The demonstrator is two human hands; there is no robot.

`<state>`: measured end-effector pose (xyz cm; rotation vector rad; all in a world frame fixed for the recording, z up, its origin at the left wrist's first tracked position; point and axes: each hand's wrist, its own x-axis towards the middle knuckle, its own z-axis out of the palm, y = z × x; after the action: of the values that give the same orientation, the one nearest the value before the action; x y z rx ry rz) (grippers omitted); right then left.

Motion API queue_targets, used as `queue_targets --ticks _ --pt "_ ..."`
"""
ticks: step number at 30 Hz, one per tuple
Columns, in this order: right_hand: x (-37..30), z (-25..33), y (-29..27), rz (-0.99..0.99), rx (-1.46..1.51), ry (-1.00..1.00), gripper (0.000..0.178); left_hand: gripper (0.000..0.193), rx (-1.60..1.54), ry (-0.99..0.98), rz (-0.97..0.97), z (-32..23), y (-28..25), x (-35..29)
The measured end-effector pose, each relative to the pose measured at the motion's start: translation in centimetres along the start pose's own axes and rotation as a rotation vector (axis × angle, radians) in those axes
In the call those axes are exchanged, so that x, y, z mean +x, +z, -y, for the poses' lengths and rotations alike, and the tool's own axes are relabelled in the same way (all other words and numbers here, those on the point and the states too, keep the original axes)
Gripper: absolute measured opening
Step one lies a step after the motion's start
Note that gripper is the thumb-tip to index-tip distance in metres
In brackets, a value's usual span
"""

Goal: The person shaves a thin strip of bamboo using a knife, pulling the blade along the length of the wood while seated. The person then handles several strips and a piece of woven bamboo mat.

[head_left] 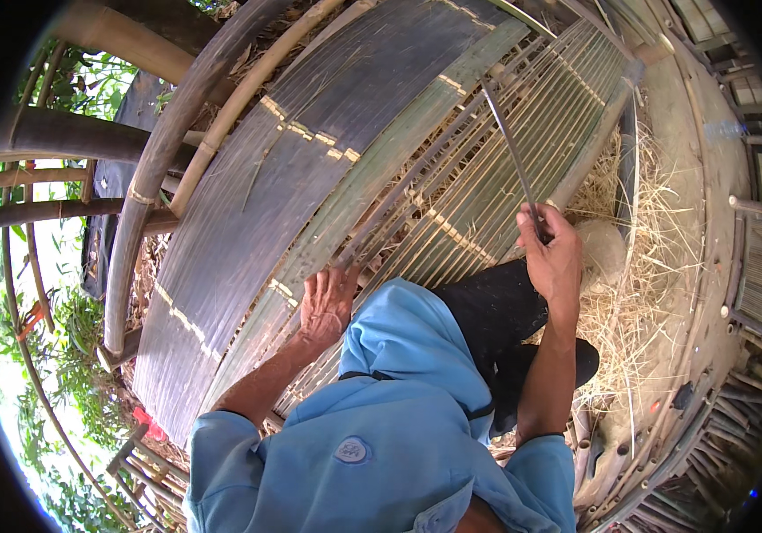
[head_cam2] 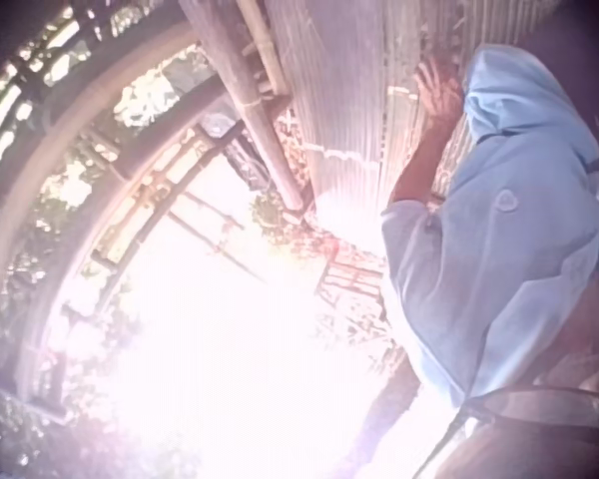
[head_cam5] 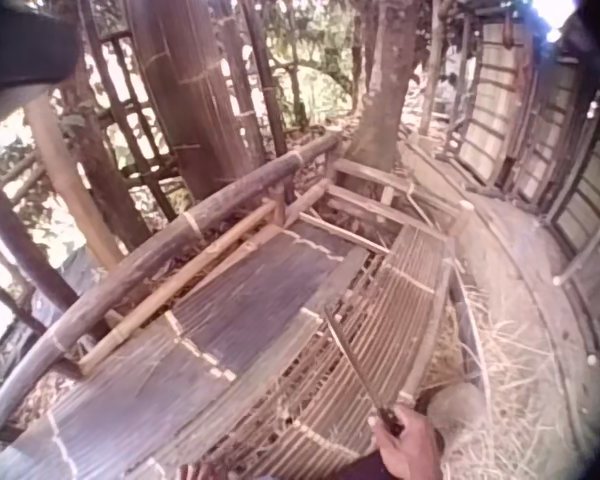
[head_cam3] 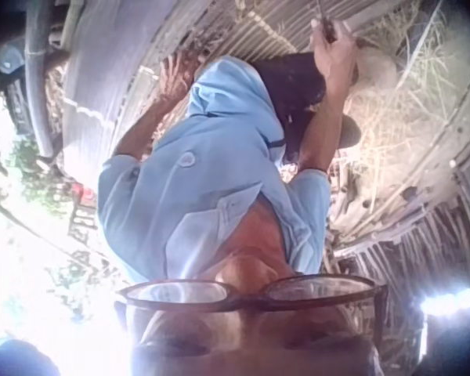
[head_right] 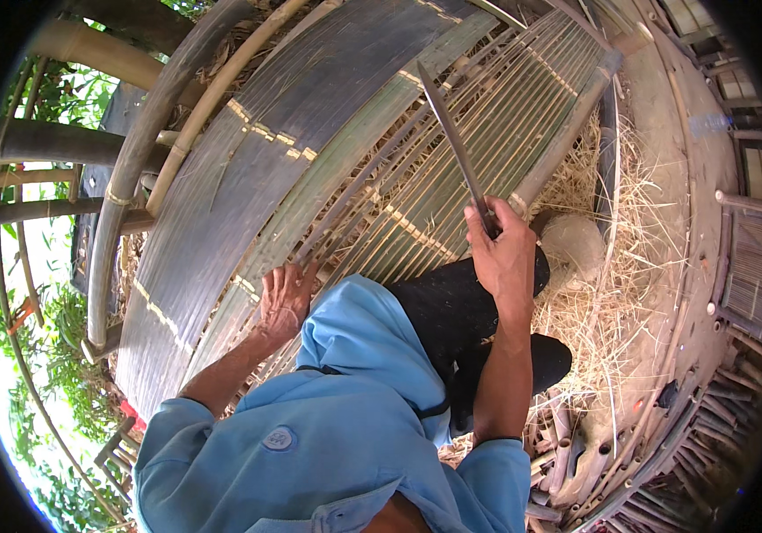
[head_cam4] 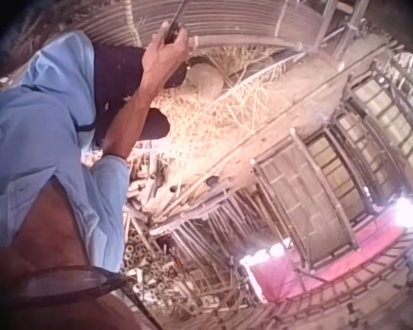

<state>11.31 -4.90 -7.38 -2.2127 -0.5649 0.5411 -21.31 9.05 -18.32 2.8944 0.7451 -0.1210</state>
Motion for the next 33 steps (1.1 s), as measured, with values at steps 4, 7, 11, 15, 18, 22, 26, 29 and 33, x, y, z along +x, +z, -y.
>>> queue_targets --ticks 4,7,11,15,18,22,26,29,33 --pt "1.3 -2.2 0.2 0.0 -0.075 0.006 0.036 0.059 0.082 0.007 -0.032 0.0 -0.1 0.4" --pt "2.4 -3.1 1.5 -0.003 -0.101 0.027 0.041 0.061 0.034 -0.015 -0.05 -0.4 -0.1 1.8" --pt "5.3 -5.6 4.1 -0.003 -0.259 0.039 0.046 0.058 0.077 -0.061 -0.013 -0.5 1.9 2.5" --pt "6.5 -6.2 5.9 -0.149 -0.236 -0.125 0.049 0.039 0.117 -0.034 -0.13 -0.3 2.0 3.9" --pt "6.1 -4.9 6.7 -0.434 -0.576 -0.325 0.05 0.028 0.061 -0.117 -0.024 -0.3 1.3 5.0" --pt "5.9 -3.8 8.2 -0.002 -0.011 -0.02 0.058 0.023 -0.087 -0.058 -0.188 -0.3 0.3 4.7" --pt "3.9 -3.3 11.1 0.393 0.278 0.043 0.076 0.024 -0.151 -0.076 -0.204 -0.7 -3.1 4.7" --pt "3.6 -3.1 12.8 0.469 0.529 0.165 0.074 0.023 -0.238 -0.079 -0.194 -1.4 -5.0 5.2" --pt "4.3 -3.7 13.2 0.638 0.732 0.12 0.037 0.022 -0.27 -0.089 -0.155 -1.6 -6.0 5.1"
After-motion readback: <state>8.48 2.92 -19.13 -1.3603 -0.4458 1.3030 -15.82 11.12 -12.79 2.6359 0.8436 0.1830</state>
